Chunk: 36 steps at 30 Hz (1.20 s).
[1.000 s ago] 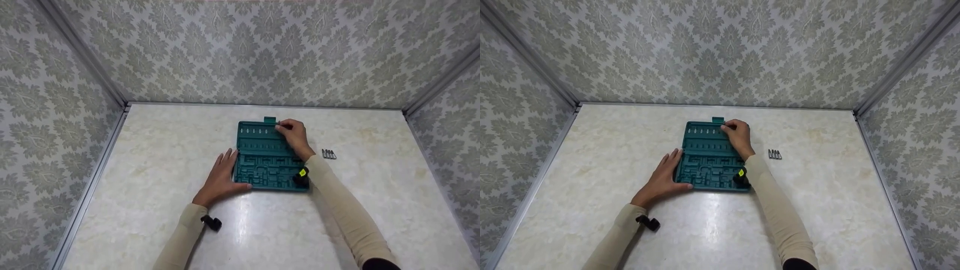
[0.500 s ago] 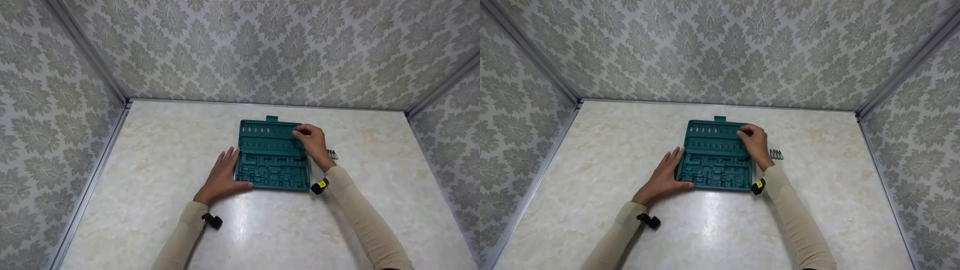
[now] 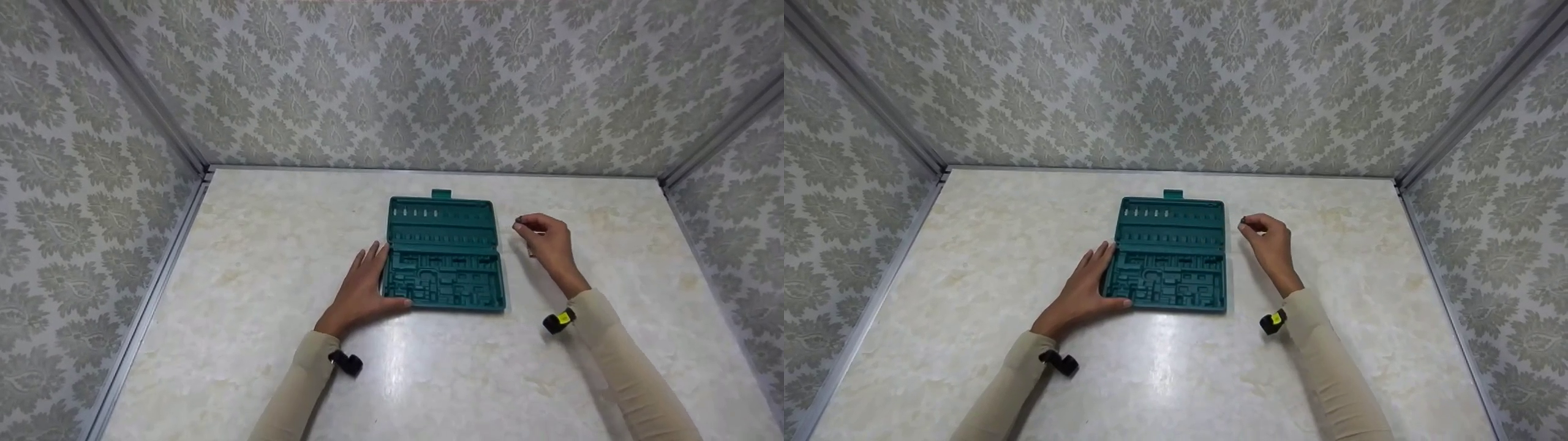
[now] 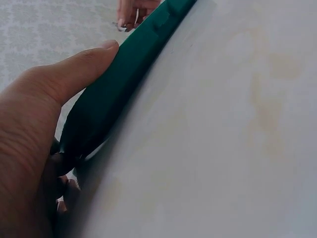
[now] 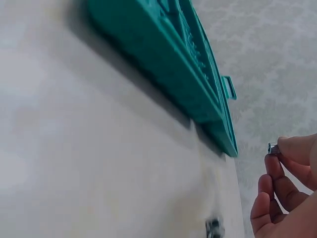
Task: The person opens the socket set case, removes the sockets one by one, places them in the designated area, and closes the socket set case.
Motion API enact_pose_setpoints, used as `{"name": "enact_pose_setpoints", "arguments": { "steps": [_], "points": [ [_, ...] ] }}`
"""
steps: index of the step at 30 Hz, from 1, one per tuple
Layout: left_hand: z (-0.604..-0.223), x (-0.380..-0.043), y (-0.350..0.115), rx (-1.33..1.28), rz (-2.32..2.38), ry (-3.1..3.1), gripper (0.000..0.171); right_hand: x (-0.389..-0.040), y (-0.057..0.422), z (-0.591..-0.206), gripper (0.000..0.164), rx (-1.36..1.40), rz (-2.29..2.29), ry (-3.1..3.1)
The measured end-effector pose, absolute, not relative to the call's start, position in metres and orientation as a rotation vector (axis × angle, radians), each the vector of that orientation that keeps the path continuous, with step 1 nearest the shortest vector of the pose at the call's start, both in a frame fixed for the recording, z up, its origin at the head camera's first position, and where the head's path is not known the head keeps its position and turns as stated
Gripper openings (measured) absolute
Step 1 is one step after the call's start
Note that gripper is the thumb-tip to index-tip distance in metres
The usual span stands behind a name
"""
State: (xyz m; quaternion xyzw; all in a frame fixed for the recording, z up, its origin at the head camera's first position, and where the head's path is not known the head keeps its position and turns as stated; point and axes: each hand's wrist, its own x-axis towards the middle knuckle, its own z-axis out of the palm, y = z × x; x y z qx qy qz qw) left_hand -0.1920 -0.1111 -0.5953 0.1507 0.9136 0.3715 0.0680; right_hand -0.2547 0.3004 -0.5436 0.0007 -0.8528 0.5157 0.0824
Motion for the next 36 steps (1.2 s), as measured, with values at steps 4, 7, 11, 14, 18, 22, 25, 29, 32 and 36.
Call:
{"name": "enact_pose_setpoints", "arguments": {
  "steps": [4, 7, 11, 14, 18, 22, 25, 29, 32, 36],
  "points": [
    [-0.596, -0.192, -0.112, 0.450, 1.145, 2.744, 0.138, -0.248, 0.317, -0.546, 0.031, -0.032, 1.524, -2.563],
    [-0.597, -0.192, -0.112, 0.462, 1.138, 2.747, 0.138, -0.243, 0.329, -0.548, 0.029, -0.041, 1.484, -2.569],
    [-0.597, -0.192, -0.113, 0.487, 1.115, 2.758, 0.137, -0.236, 0.343, -0.551, 0.028, -0.054, 1.440, -2.570],
    [-0.597, -0.193, -0.113, 0.495, 1.109, 2.760, 0.137, -0.231, 0.352, -0.554, 0.030, -0.079, 1.434, -2.573],
    [-0.597, -0.193, -0.112, 0.497, 1.099, 2.760, 0.139, -0.223, 0.362, -0.558, 0.033, -0.119, 1.434, -2.585],
    [-0.597, -0.194, -0.113, 0.503, 1.094, 2.759, 0.139, -0.217, 0.367, -0.563, 0.031, -0.155, 1.420, -2.601],
    [-0.597, -0.194, -0.113, 0.509, 1.095, 2.762, 0.139, -0.214, 0.369, -0.567, 0.029, -0.173, 1.397, -2.612],
    [-0.597, -0.194, -0.112, 0.508, 1.090, 2.764, 0.139, -0.212, 0.372, -0.570, 0.029, -0.174, 1.372, -2.623],
    [-0.597, -0.193, -0.112, 0.499, 1.091, 2.761, 0.139, -0.212, 0.373, -0.570, 0.029, -0.152, 1.354, -2.634],
    [-0.597, -0.193, -0.112, 0.485, 1.107, 2.755, 0.138, -0.213, 0.374, -0.570, 0.029, -0.148, 1.335, -2.657]
  ]
}}
